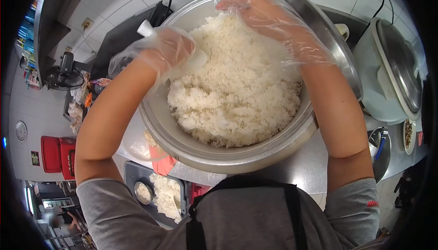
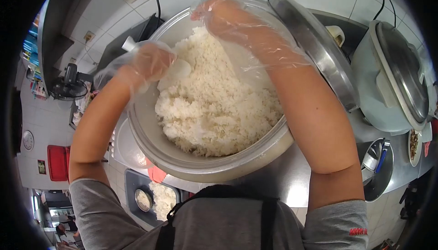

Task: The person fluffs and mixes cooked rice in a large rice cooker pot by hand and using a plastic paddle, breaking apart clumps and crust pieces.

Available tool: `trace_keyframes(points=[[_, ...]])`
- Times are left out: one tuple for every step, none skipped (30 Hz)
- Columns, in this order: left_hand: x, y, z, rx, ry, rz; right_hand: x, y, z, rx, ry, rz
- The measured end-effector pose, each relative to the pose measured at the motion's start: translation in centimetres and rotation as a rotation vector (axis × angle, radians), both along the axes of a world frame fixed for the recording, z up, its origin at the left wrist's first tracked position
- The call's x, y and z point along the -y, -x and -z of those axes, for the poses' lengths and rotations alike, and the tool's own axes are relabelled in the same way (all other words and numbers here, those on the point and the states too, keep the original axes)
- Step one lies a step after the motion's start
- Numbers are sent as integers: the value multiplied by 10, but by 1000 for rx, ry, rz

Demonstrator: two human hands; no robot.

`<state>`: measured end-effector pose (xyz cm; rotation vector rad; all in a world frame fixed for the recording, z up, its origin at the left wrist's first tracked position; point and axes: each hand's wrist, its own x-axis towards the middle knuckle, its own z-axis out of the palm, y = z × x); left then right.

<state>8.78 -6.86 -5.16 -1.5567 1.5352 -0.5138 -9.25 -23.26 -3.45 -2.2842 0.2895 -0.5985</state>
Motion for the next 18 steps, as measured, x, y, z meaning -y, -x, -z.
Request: trace_keyframes(points=[[0, 16, -20, -221, 83, 73, 4, -2, 2, 52, -10, -3], [0, 20, -24, -388, 119, 63, 10, -6, 7, 97, -23, -8], [-1, 22, -25, -560, 155, 48, 15, -11, 14, 138, -36, -18], [-3, 26, -24, -732, 193, 28, 21, -18, 19, 150, -39, -42], [0, 35, -18, -715, 198, -50, 27, -26, 23, 164, -43, -65], [6, 52, -11, -691, 202, -125, 31, -33, 28, 184, -46, -87], [11, 61, -8, -663, 207, -197, 33, -39, 33, 250, -32, -106], [11, 57, 4, -621, 228, -197, 35, -43, 39, 315, -18, -122], [8, 48, 30, -582, 249, -198, 36, -45, 42, 377, -3, -137], [6, 40, 52, -544, 272, -197, 34, -43, 41, 353, -1, -119], [4, 31, 68, -603, 311, -114, 29, -38, 35, 330, 3, -100], [2, 21, 81, -662, 346, -27, 27, -36, 32, 307, 6, -78], [2, 19, 83, -722, 379, 60, 31, -38, 35, 363, 21, -110], [2, 17, 86, -928, 357, -111, 33, -40, 39, 416, 34, -144], [0, 20, 84, -1128, 333, -293, 35, -42, 43, 468, 48, -184], [-2, 25, 80, -1319, 308, -480, 28, -33, 35, 402, 40, -148], [-4, 32, 76, -1264, 306, -255, 22, -23, 27, 337, 34, -113], [-7, 44, 70, -1199, 301, -35, 17, -16, 21, 272, 26, -78]])
